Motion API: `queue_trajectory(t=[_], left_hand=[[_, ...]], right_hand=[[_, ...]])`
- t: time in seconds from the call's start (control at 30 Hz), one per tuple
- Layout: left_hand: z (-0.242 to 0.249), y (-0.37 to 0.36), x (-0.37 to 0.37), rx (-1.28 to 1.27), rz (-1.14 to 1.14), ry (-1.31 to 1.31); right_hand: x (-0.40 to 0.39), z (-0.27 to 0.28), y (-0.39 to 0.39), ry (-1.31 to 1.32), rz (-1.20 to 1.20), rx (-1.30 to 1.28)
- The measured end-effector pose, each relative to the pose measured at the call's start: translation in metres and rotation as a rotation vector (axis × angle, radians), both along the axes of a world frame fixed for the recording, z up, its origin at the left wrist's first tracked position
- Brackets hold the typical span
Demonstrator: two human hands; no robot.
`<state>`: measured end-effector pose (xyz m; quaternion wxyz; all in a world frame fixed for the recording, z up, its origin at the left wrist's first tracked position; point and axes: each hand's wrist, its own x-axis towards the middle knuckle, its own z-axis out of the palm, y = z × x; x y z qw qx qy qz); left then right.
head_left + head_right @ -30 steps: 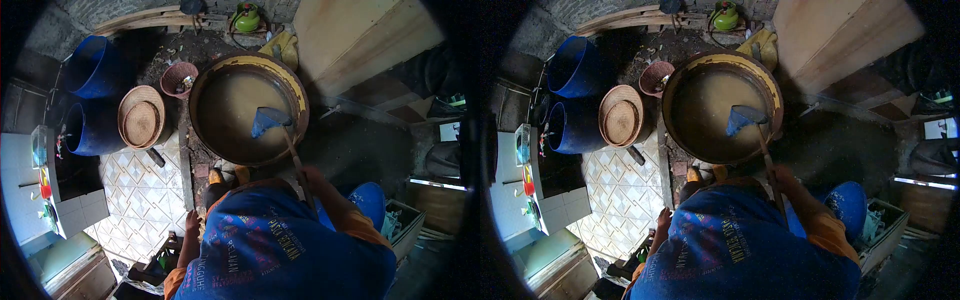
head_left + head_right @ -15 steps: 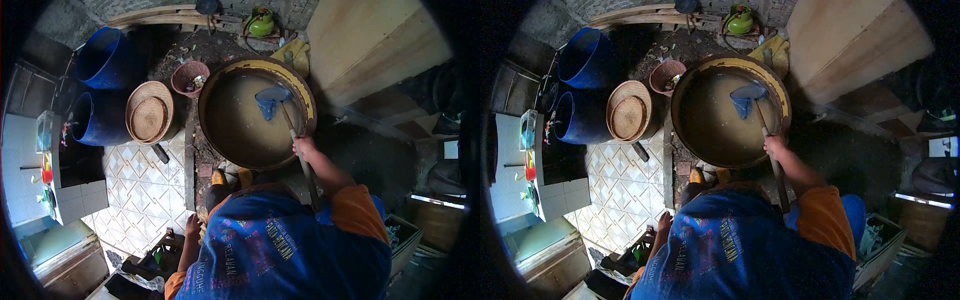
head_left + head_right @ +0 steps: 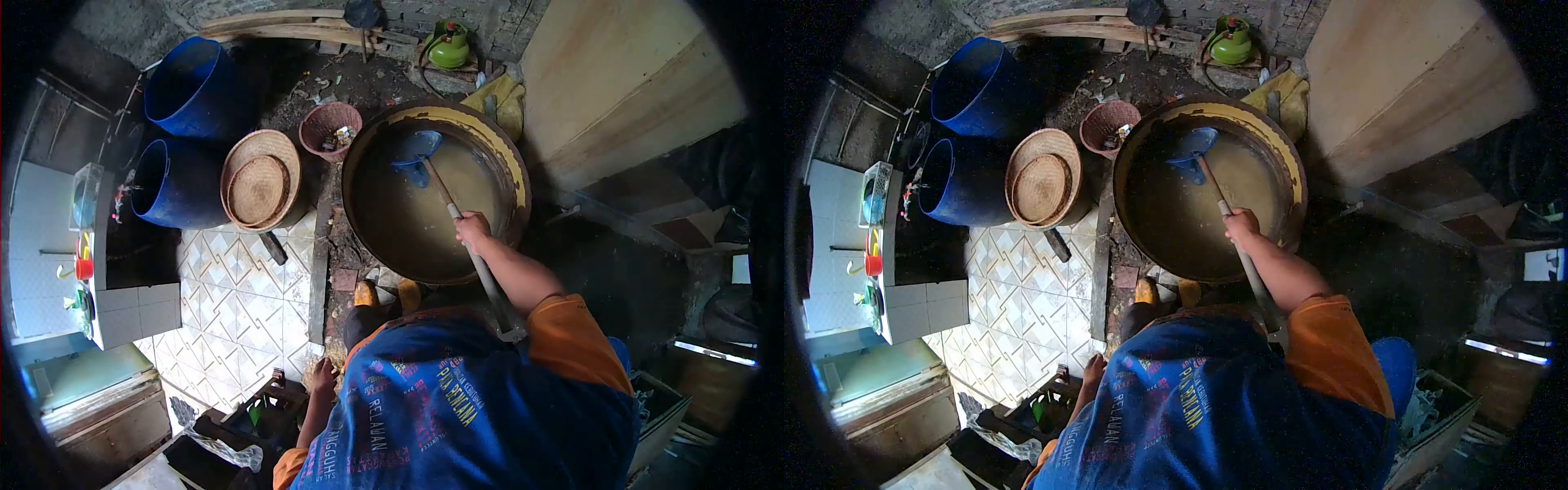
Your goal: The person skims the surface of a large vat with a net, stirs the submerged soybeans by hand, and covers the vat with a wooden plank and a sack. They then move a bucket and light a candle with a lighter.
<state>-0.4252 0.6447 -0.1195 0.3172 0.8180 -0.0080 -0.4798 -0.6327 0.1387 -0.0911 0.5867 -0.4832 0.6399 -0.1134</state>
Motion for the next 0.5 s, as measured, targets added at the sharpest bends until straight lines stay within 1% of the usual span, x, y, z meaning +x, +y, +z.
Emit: queue_trajectory(t=[0.07, 0.13, 0.2, 0.23, 0.27, 0.33, 0.37, 0.4, 0.43, 0.5], left_hand=[[0.004, -0.007, 0.000, 0.009, -0.025, -0.021], [0.014, -0.019, 0.002, 0.019, -0.050, -0.040], [0.028, -0.033, 0.005, 0.059, 0.185, 0.138], [0.021, -0.029, 0.010, 0.082, -0.012, 0.108], [0.013, -0.026, 0.012, 0.085, -0.015, 0.114], [-0.009, -0.020, 0.015, -0.007, 0.149, 0.149], [-0.036, -0.003, 0.021, -0.025, -0.070, 0.079], [-0.019, -0.019, 0.017, 0.019, 0.269, 0.223], [-0.016, -0.025, 0.017, 0.029, 0.269, 0.217], [-0.017, -0.029, 0.018, 0.041, 0.264, 0.214]], right_hand=[[-0.006, -0.004, 0.005, -0.031, 0.026, 0.036], [-0.010, 0.015, 0.020, -0.044, 0.043, 0.003], [-0.024, 0.023, 0.031, -0.049, 0.044, 0.007], [-0.032, 0.031, 0.036, -0.055, 0.046, 0.011], [-0.042, 0.040, 0.040, -0.049, 0.043, 0.013], [-0.063, 0.068, 0.050, -0.059, 0.087, -0.002], [-0.076, 0.073, 0.052, -0.065, 0.099, -0.024], [-0.091, 0.078, 0.053, -0.071, 0.112, -0.045], [-0.102, 0.092, 0.053, -0.023, 0.096, -0.079], [-0.127, 0.121, 0.047, 0.082, 0.167, -0.131]])
